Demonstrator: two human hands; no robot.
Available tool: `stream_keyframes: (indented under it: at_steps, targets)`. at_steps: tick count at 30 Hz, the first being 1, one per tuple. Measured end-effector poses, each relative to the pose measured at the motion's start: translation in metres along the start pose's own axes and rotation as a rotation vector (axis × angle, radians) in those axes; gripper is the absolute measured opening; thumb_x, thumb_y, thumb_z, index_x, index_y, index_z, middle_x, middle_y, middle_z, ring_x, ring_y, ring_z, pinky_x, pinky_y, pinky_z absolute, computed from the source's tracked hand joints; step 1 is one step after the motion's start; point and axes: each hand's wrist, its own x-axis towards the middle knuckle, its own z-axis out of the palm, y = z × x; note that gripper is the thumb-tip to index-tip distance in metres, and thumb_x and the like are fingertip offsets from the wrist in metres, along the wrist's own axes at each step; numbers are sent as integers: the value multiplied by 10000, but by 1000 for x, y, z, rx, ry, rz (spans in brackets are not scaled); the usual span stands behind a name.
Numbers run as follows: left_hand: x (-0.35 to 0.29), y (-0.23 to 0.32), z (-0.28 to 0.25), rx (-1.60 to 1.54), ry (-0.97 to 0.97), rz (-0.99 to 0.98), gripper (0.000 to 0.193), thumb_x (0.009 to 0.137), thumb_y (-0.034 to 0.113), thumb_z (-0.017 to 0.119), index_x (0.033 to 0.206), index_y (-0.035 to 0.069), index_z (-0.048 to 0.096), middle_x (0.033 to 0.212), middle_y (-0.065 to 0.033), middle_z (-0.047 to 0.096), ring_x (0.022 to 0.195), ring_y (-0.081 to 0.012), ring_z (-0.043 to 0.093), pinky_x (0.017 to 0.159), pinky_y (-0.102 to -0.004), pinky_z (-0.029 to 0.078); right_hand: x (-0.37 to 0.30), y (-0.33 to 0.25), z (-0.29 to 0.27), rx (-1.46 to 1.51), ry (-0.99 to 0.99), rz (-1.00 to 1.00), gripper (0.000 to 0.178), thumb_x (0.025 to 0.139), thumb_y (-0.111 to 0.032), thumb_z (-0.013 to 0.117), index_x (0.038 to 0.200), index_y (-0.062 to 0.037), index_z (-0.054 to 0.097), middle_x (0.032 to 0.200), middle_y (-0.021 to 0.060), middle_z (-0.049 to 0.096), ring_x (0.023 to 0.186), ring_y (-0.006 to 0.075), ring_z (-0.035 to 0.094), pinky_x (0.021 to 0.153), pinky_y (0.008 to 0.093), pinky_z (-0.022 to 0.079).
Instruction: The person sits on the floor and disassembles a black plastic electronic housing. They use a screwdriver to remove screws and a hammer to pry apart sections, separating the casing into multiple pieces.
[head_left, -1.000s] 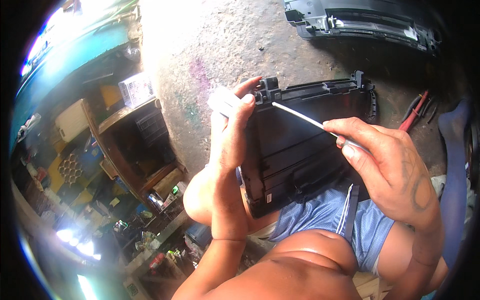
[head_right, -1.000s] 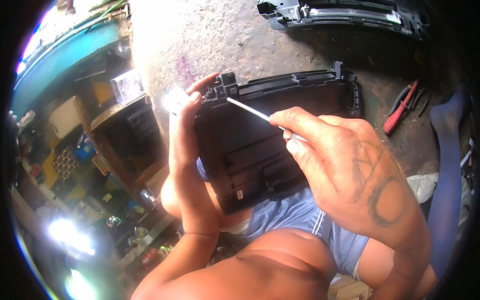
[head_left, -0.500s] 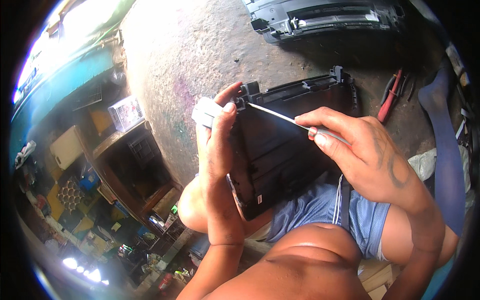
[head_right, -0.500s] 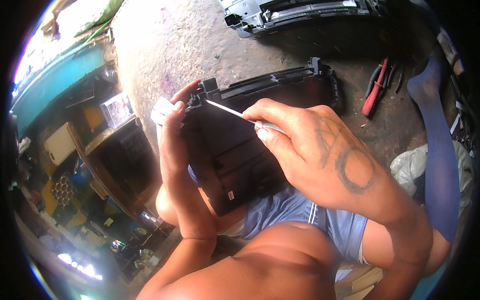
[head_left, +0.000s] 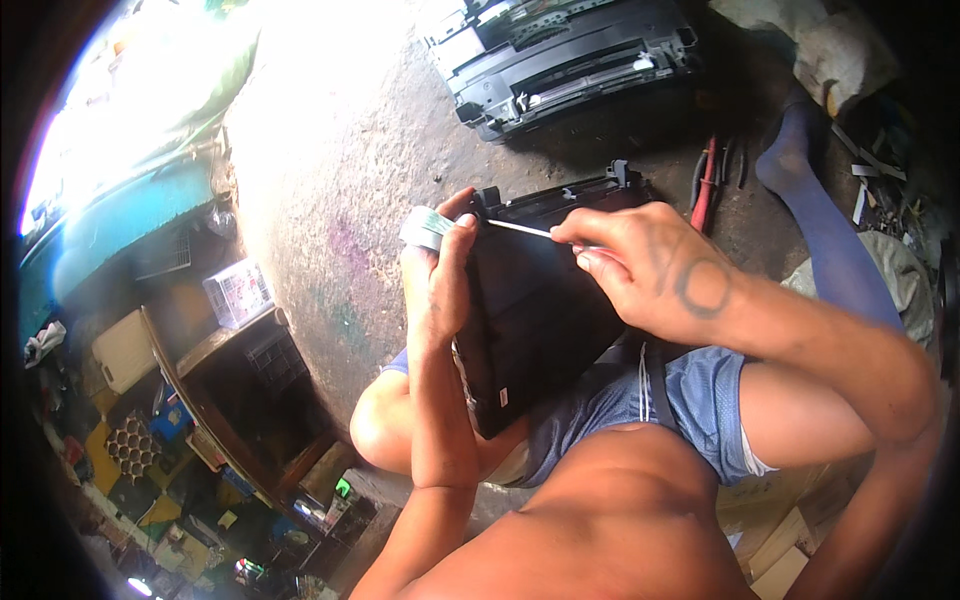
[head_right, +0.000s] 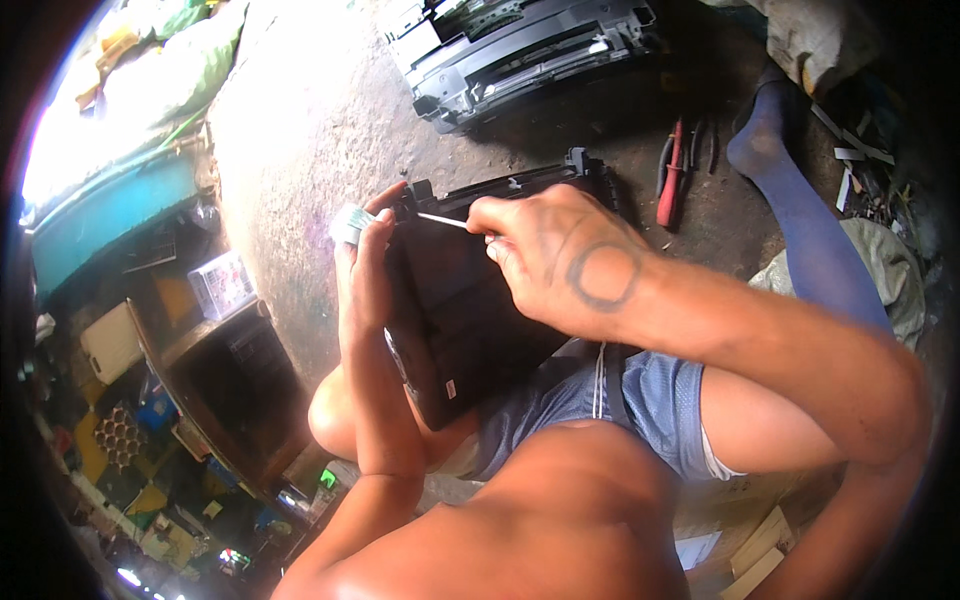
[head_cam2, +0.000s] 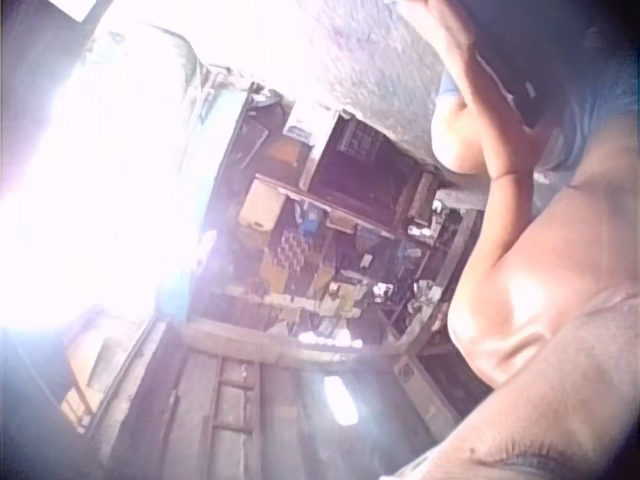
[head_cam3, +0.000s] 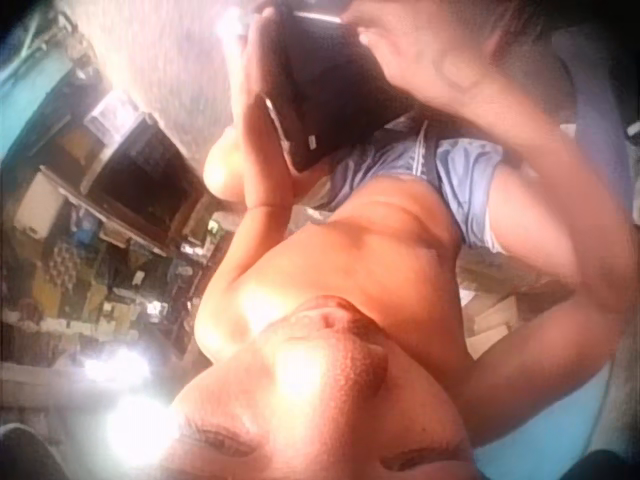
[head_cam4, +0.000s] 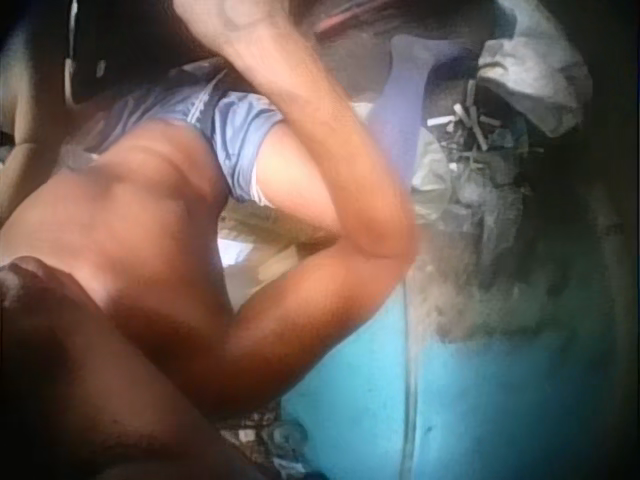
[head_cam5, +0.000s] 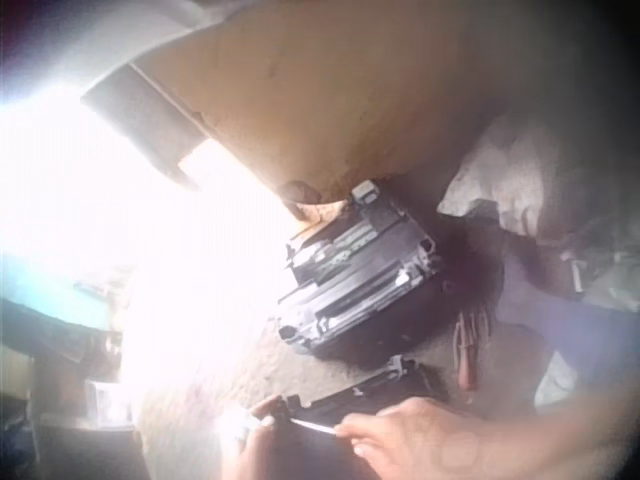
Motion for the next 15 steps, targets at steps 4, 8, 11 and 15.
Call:
stream_keyframes:
  at_steps: [4, 8, 11, 15]
  targets:
    - [3, -4, 2, 8, 30, -8, 428, 986, 287, 598, 1292, 1, 685, 1007, -52, 662, 938, -137, 569, 873, -298, 460, 6, 11, -7, -983, 144, -647, 149, 877, -205, 651, 971, -99, 699, 819, 77, 652, 743, 229, 701, 595, 367, 550]
    - [18, -20, 0, 86, 71, 121, 433, 982, 319, 605, 1218, -31, 703, 1000, -69, 671, 937, -145, 579, 870, -300, 469, 21, 27, 0, -1065, 368, -825, 116, 892, -207, 679, 971, -152, 744, 801, 8, 624, 721, 149, 637, 577, 299, 505]
    - [36, -34, 6, -45, 50, 44, 450, 963, 358, 625, 1127, -49, 725, 951, -92, 696, 900, -186, 616, 834, -344, 488, 21, 35, 16, -176, 430, -515, 217, 887, -144, 754, 1103, -141, 773, 885, 12, 683, 781, 128, 660, 635, 286, 545]
    - [50, -35, 12, 74, 35, 163, 525, 960, 419, 599, 1066, -84, 705, 907, -227, 722, 891, -303, 669, 843, -421, 497, 19, 16, 5, 717, 422, 44, 300, 998, -311, 644, 1087, -33, 715, 882, 108, 735, 595, 189, 668, 493, 324, 548]
